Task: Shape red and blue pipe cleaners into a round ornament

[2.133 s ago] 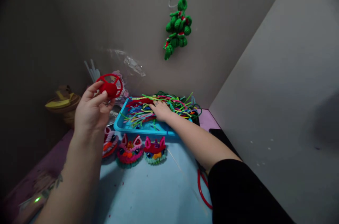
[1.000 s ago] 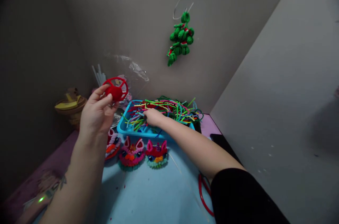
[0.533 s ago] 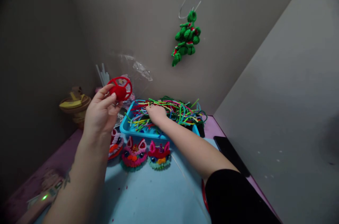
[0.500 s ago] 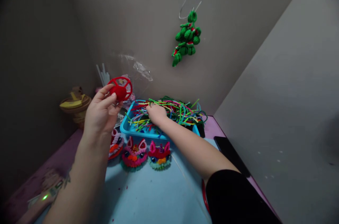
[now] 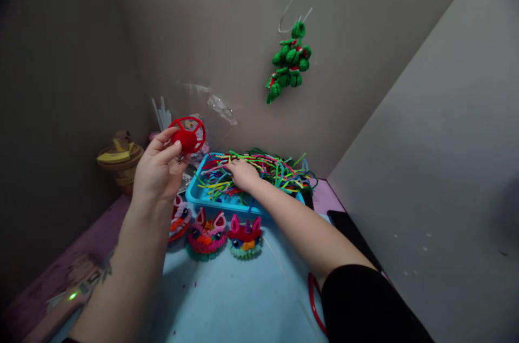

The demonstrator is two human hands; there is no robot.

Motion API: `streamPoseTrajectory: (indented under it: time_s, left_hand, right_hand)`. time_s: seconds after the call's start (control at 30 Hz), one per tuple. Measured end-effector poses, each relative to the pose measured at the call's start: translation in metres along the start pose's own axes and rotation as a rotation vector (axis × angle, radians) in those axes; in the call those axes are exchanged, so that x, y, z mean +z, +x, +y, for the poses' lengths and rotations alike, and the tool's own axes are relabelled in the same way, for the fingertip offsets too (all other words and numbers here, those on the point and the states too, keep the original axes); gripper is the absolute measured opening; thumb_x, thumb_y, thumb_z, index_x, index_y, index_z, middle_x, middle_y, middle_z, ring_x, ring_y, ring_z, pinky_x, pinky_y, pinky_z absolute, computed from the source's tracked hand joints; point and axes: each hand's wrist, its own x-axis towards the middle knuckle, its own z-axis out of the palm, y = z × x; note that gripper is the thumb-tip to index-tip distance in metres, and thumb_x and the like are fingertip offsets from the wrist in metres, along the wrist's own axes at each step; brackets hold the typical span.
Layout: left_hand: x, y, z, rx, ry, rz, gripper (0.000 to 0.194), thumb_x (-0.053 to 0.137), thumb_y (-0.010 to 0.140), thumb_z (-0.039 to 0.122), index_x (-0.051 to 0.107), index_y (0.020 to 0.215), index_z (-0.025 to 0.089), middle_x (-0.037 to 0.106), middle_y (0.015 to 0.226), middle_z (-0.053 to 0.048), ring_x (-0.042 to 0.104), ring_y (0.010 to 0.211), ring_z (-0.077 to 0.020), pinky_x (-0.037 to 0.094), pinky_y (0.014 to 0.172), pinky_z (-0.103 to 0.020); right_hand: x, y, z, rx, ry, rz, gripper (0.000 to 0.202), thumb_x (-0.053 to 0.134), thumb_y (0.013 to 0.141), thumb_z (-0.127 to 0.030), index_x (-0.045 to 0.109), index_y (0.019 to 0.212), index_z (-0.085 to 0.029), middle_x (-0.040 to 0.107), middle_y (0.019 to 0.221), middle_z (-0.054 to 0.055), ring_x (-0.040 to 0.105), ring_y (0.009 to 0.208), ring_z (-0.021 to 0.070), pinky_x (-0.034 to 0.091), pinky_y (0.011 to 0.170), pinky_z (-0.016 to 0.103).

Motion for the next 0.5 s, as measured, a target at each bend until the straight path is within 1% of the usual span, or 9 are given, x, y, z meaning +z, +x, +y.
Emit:
streamPoseTrajectory:
  time_s: [0.03, 0.1, 0.17, 0.23, 0.33, 0.4, 0.43, 0.5]
  left_hand:
    - [0.0, 0.0, 0.0, -0.001, -0.001, -0.001, 0.031, 0.071, 0.059, 0.013, 0.064, 0.088, 0.021, 0.065, 0.095, -0.002, 0.062, 0.081, -0.0131, 0.048, 0.07, -0.024]
    - [-0.001, 0.0, 0.0, 0.005, 0.006, -0.013, 0.031, 0.071, 0.06, 0.013, 0.064, 0.089, 0.021, 0.065, 0.096, -0.002, 0.062, 0.082, -0.0135, 0.048, 0.069, -0.024]
    - [-0.002, 0.0, 0.0, 0.014, 0.015, -0.021, 0.031, 0.07, 0.061, 0.014, 0.064, 0.091, 0.021, 0.065, 0.096, -0.003, 0.062, 0.083, -0.0139, 0.047, 0.068, -0.024]
    - [-0.002, 0.0, -0.001, 0.016, 0.023, -0.025, 0.031, 0.07, 0.062, 0.014, 0.064, 0.092, 0.021, 0.065, 0.096, -0.003, 0.062, 0.083, -0.014, 0.047, 0.068, -0.024]
    - [-0.002, 0.0, -0.001, 0.012, 0.036, -0.021, 0.031, 0.07, 0.062, 0.015, 0.064, 0.092, 0.021, 0.065, 0.098, -0.004, 0.062, 0.083, -0.0146, 0.048, 0.068, -0.024]
    - [-0.002, 0.0, 0.0, 0.018, 0.051, -0.015, 0.031, 0.07, 0.062, 0.016, 0.064, 0.092, 0.021, 0.065, 0.1, -0.004, 0.062, 0.085, -0.0151, 0.048, 0.069, -0.025]
    - [-0.002, 0.0, 0.0, 0.026, 0.06, -0.014, 0.031, 0.07, 0.063, 0.017, 0.064, 0.093, 0.021, 0.064, 0.101, -0.004, 0.062, 0.086, -0.0152, 0.048, 0.07, -0.025]
    - [-0.002, 0.0, -0.001, 0.052, 0.081, -0.008, 0.033, 0.069, 0.064, 0.019, 0.062, 0.096, 0.023, 0.064, 0.101, -0.003, 0.062, 0.086, -0.015, 0.048, 0.07, -0.025]
  right_hand:
    - [0.001, -0.001, 0.0, 0.0, -0.038, -0.018, 0.029, 0.048, 0.084, -0.019, 0.058, 0.111, -0.024, 0.062, 0.11, 0.008, 0.055, 0.1, 0.0211, 0.042, 0.079, 0.028]
    - [0.002, -0.002, 0.001, 0.025, -0.082, -0.051, 0.028, 0.046, 0.087, -0.022, 0.058, 0.112, -0.025, 0.064, 0.108, 0.007, 0.057, 0.097, 0.0212, 0.043, 0.077, 0.029]
    - [0.002, -0.002, 0.0, 0.031, -0.09, -0.051, 0.025, 0.043, 0.089, -0.027, 0.062, 0.106, -0.025, 0.065, 0.102, 0.008, 0.057, 0.095, 0.0214, 0.043, 0.075, 0.029]
    - [-0.001, -0.002, -0.003, 0.005, -0.06, -0.004, 0.026, 0.042, 0.09, -0.031, 0.066, 0.098, -0.023, 0.066, 0.1, 0.008, 0.056, 0.095, 0.0217, 0.043, 0.076, 0.03]
    - [-0.012, 0.001, -0.012, -0.052, 0.092, 0.131, 0.026, 0.046, 0.089, -0.031, 0.069, 0.086, -0.02, 0.067, 0.096, 0.008, 0.055, 0.094, 0.0197, 0.041, 0.084, 0.031]
    - [-0.026, 0.003, -0.019, -0.018, 0.292, 0.287, 0.022, 0.05, 0.086, -0.027, 0.068, 0.079, -0.017, 0.067, 0.089, 0.006, 0.056, 0.089, 0.0168, 0.04, 0.087, 0.03]
    - [-0.035, 0.004, -0.023, 0.017, 0.409, 0.369, 0.021, 0.05, 0.085, -0.026, 0.067, 0.076, -0.017, 0.066, 0.085, 0.005, 0.057, 0.086, 0.0155, 0.041, 0.085, 0.029]
    - [-0.055, 0.004, -0.027, 0.08, 0.632, 0.559, 0.019, 0.052, 0.082, -0.028, 0.065, 0.076, -0.017, 0.065, 0.083, 0.003, 0.057, 0.082, 0.0142, 0.044, 0.079, 0.027]
